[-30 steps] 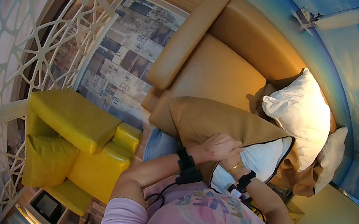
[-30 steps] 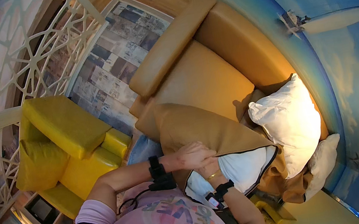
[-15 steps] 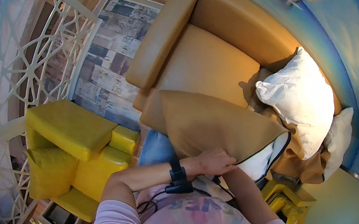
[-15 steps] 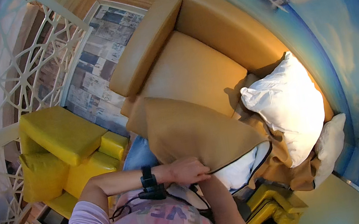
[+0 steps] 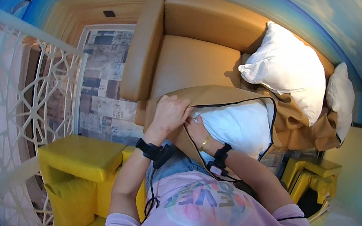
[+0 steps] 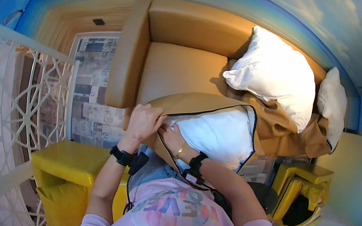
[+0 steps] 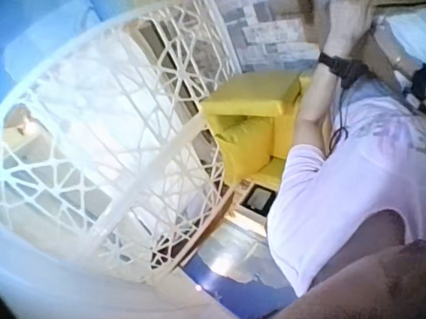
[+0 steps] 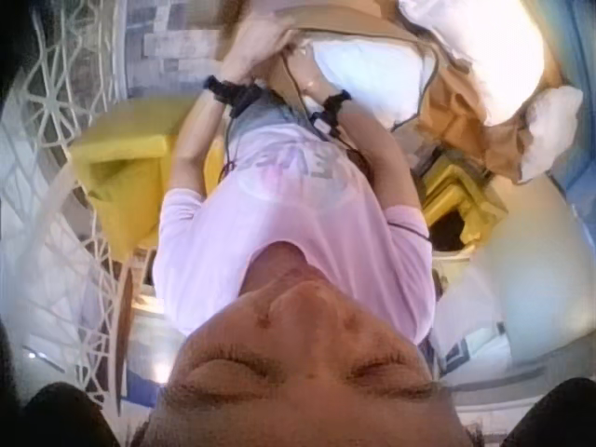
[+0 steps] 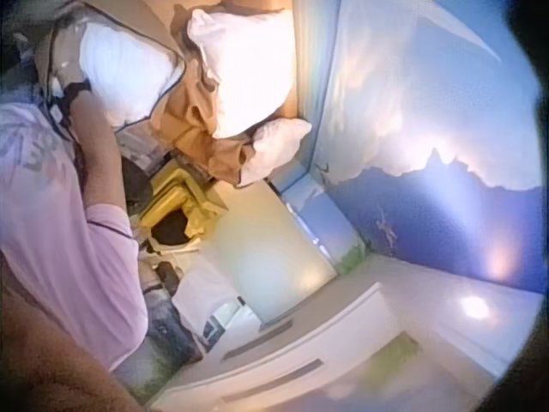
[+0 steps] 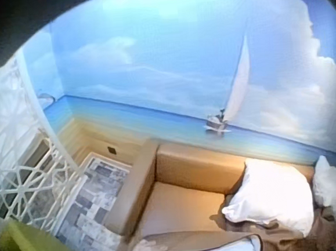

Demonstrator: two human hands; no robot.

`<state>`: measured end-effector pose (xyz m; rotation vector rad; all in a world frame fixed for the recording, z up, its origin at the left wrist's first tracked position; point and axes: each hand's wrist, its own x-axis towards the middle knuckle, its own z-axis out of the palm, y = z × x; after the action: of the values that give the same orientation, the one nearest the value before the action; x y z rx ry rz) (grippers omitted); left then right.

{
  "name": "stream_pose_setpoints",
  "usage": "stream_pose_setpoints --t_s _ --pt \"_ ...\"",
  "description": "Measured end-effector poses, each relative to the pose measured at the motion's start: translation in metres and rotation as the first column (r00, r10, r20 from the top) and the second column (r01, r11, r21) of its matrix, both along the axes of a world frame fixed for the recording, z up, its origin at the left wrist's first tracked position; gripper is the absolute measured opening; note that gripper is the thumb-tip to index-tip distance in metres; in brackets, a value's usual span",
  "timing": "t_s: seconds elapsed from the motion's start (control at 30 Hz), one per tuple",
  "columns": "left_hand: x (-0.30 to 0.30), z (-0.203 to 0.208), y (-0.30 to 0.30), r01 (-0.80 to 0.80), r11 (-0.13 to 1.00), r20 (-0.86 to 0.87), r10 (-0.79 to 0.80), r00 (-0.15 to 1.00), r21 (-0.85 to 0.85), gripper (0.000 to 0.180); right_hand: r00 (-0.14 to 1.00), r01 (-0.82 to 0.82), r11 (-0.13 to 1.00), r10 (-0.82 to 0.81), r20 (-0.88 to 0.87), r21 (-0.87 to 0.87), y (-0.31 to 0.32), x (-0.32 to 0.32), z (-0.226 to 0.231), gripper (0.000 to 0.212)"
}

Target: The person wipes a white decorative lattice structure with a blue cloth, then moves to a bed and places white pillows into brown pillowcases. The person adjusts the pillows and smooths the bedding.

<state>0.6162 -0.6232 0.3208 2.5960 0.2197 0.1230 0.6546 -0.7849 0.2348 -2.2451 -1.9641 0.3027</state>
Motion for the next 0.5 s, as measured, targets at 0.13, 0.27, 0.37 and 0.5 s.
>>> stream_pose_setpoints --t_s 0.13,0.27,0.37,0.5 --pt "0.004 0.005 -0.002 0.050 0.998 0.025 -0.051 0.998 0.030 0.017 0.992 0.008 0.999 -0.014 -0.125 -0.049 -0.015 0.001 0.052 0.028" --pt "0.004 0.003 -0.013 0.099 0.992 -0.061 -0.094 0.994 0.073 0.016 0.994 0.041 0.995 -0.031 -0.106 0.096 -0.038 -0.004 0.090 0.039" --pt "0.004 -0.001 -0.013 0.156 0.983 -0.243 -0.130 0.961 0.092 0.025 0.989 0.085 0.996 -0.082 -0.120 0.023 -0.072 0.003 0.127 0.059" --pt "0.039 0.024 -0.025 0.281 0.950 -0.279 -0.236 0.931 0.134 0.046 0.943 0.327 0.945 -0.324 -0.078 0.028 -0.136 -0.002 0.129 0.077"
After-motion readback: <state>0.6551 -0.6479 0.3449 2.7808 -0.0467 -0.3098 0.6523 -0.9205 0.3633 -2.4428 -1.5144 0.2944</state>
